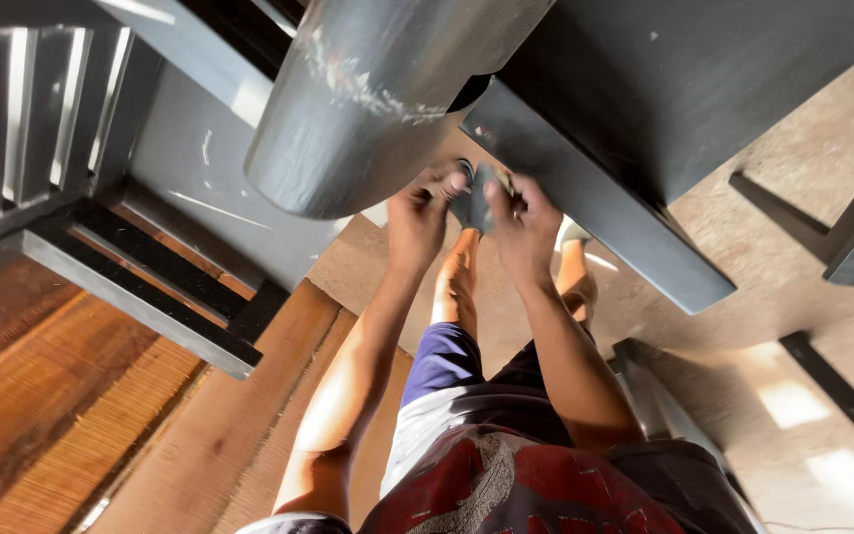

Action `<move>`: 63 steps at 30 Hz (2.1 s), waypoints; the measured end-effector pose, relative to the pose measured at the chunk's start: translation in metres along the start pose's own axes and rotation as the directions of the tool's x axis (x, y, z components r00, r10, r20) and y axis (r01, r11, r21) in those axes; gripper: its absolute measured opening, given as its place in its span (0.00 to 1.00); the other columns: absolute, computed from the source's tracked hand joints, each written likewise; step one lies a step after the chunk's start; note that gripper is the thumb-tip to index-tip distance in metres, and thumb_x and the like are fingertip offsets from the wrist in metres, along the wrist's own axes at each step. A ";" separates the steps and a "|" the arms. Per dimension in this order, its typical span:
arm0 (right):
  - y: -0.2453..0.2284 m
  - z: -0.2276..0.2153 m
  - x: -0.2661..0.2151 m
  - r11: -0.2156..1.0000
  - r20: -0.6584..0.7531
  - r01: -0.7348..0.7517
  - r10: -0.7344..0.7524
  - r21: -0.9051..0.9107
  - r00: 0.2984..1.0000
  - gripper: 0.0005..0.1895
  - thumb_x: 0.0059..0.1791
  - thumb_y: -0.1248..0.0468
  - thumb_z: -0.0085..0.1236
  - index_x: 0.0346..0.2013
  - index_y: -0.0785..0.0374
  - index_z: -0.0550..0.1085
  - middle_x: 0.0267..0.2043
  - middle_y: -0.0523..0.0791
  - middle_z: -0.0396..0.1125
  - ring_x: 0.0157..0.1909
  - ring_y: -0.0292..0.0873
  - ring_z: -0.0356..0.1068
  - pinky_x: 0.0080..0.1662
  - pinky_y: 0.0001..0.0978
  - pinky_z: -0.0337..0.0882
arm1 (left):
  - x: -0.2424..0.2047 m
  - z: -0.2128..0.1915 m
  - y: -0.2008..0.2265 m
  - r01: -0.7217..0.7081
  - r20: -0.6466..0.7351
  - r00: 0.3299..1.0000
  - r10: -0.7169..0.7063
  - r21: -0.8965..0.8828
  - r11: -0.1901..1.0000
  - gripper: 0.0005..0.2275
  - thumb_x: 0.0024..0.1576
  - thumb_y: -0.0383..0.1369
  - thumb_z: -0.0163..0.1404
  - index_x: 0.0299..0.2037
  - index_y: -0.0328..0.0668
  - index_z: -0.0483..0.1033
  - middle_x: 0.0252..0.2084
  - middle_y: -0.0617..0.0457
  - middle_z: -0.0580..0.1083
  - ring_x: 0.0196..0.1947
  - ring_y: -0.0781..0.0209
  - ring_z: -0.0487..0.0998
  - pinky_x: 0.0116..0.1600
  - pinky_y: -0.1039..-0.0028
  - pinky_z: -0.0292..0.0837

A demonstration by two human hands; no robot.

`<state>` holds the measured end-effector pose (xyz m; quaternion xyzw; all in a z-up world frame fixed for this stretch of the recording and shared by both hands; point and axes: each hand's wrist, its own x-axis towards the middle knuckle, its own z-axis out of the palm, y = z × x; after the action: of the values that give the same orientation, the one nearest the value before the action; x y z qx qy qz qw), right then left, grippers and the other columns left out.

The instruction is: The person sands the surfaces and edges of black wooden chairs and tables using pieces of sandpaper by hand.

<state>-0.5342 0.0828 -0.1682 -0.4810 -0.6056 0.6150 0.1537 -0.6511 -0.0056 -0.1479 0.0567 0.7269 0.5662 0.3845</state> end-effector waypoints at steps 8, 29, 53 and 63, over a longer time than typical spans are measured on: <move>0.019 0.077 0.075 0.930 -0.442 0.155 -0.299 -0.333 0.846 0.04 0.51 0.70 0.62 0.39 0.68 0.78 0.33 0.50 0.74 0.29 0.41 0.74 0.33 0.33 0.73 | 0.017 -0.010 0.038 -0.213 -0.130 0.954 0.269 0.338 0.917 0.18 0.56 0.42 0.63 0.42 0.32 0.80 0.36 0.51 0.80 0.37 0.62 0.78 0.45 0.73 0.73; 0.018 0.077 0.088 0.826 -0.378 0.347 -0.524 -0.444 0.763 0.08 0.51 0.76 0.59 0.45 0.68 0.76 0.41 0.53 0.73 0.41 0.52 0.76 0.41 0.41 0.76 | 0.022 -0.009 0.040 -0.216 -0.029 0.964 0.265 0.497 0.840 0.16 0.60 0.43 0.57 0.44 0.34 0.83 0.38 0.47 0.81 0.37 0.55 0.80 0.45 0.67 0.73; 0.018 -0.084 -0.005 0.999 0.295 -0.038 0.047 -0.038 0.954 0.13 0.52 0.62 0.61 0.48 0.65 0.76 0.36 0.43 0.72 0.33 0.33 0.66 0.36 0.26 0.68 | -0.020 0.039 -0.023 0.098 0.225 0.961 -0.160 0.263 0.960 0.11 0.63 0.36 0.54 0.46 0.33 0.78 0.38 0.56 0.77 0.38 0.70 0.73 0.46 0.80 0.71; -0.014 -0.062 0.016 0.910 0.129 -0.341 0.377 -0.236 0.917 0.17 0.48 0.55 0.70 0.39 0.66 0.78 0.33 0.45 0.74 0.34 0.34 0.71 0.37 0.27 0.68 | 0.009 0.054 -0.032 0.000 0.137 0.990 -0.038 0.266 0.964 0.09 0.62 0.32 0.58 0.41 0.31 0.77 0.35 0.55 0.77 0.35 0.72 0.74 0.44 0.80 0.73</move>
<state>-0.4990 0.1355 -0.1498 -0.5429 -0.5786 0.6050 -0.0665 -0.6120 0.0299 -0.1835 0.1403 0.7677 0.4547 0.4291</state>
